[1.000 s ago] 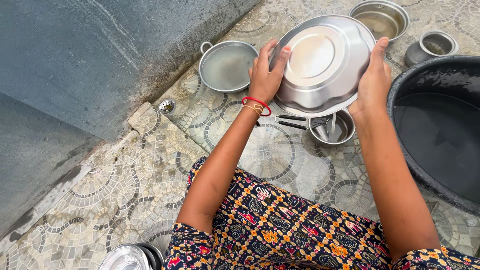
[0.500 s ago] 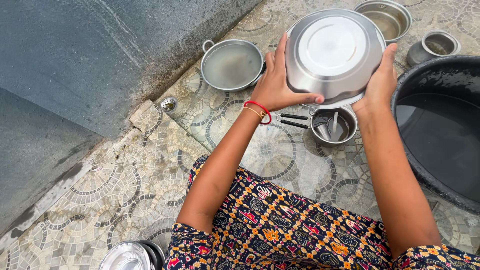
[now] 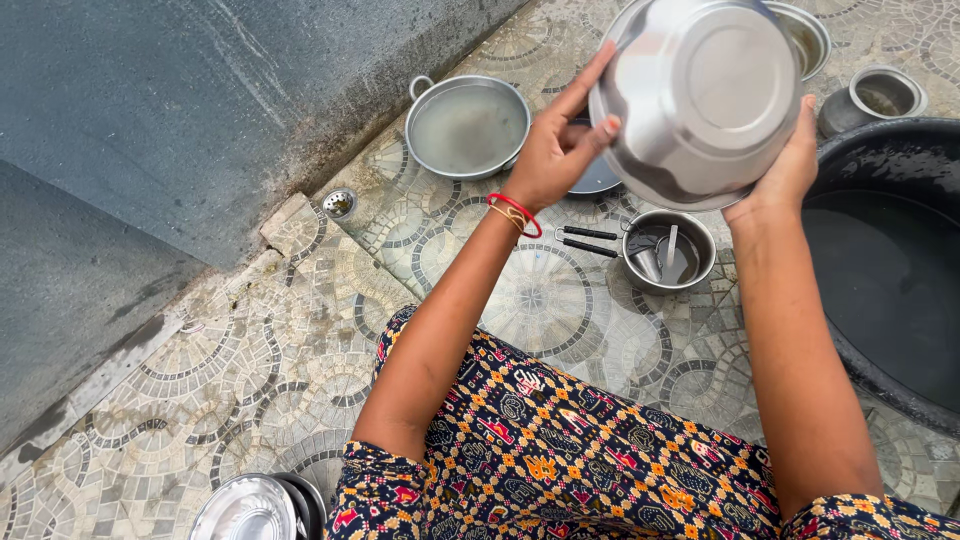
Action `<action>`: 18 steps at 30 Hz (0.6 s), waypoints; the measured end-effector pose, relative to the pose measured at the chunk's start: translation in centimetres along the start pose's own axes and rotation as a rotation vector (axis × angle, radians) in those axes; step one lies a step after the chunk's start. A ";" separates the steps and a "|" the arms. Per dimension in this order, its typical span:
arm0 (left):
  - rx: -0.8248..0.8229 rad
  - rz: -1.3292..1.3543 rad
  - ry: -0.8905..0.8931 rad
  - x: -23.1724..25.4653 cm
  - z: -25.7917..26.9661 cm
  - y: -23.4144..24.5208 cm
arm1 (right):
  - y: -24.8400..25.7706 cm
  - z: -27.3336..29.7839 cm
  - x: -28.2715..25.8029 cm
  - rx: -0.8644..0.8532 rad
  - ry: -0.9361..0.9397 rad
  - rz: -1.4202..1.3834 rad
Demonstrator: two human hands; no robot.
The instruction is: The person cleans various metal plates and bowls by scrubbing them with a sponge and rinsing them in a large basin of water.
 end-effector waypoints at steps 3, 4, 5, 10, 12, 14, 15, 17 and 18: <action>-0.127 0.073 -0.005 1.0 0.3 -1.0 | 0.5 0.1 -0.1 0.070 0.011 0.023; -0.160 0.078 -0.024 1.1 0.4 -1.3 | 0.7 0.3 0.0 0.093 0.013 0.037; -0.103 0.043 -0.014 1.0 0.4 -1.3 | 1.0 0.3 0.3 0.117 0.012 0.033; 0.220 -0.512 0.356 -2.9 0.5 0.3 | 2.8 -0.7 2.0 0.051 -0.005 0.117; 0.332 -0.503 0.172 -4.9 0.5 0.9 | 3.9 -1.5 2.5 0.019 -0.005 0.130; 0.463 -0.587 0.181 -8.5 0.4 2.0 | 4.9 -2.5 2.9 -0.058 0.046 0.156; 0.528 -0.670 0.280 -10.5 0.2 2.3 | 5.4 -2.6 2.7 -0.116 0.106 0.170; 0.625 -0.704 0.602 -14.0 0.3 2.8 | 5.3 -3.1 2.8 -0.254 0.217 0.234; 0.596 -0.719 0.633 -14.9 -0.2 2.7 | 5.2 -3.0 3.6 -0.280 0.182 0.199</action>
Point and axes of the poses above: each hand's wrist, its own z-axis away from the middle knuckle, its own y-axis out of the back of the hand, x = y × z, the point moved 5 cm from there along -z, towards the middle knuckle, and after that the axes turned 12 degrees about -x, right-handed, at the moved point
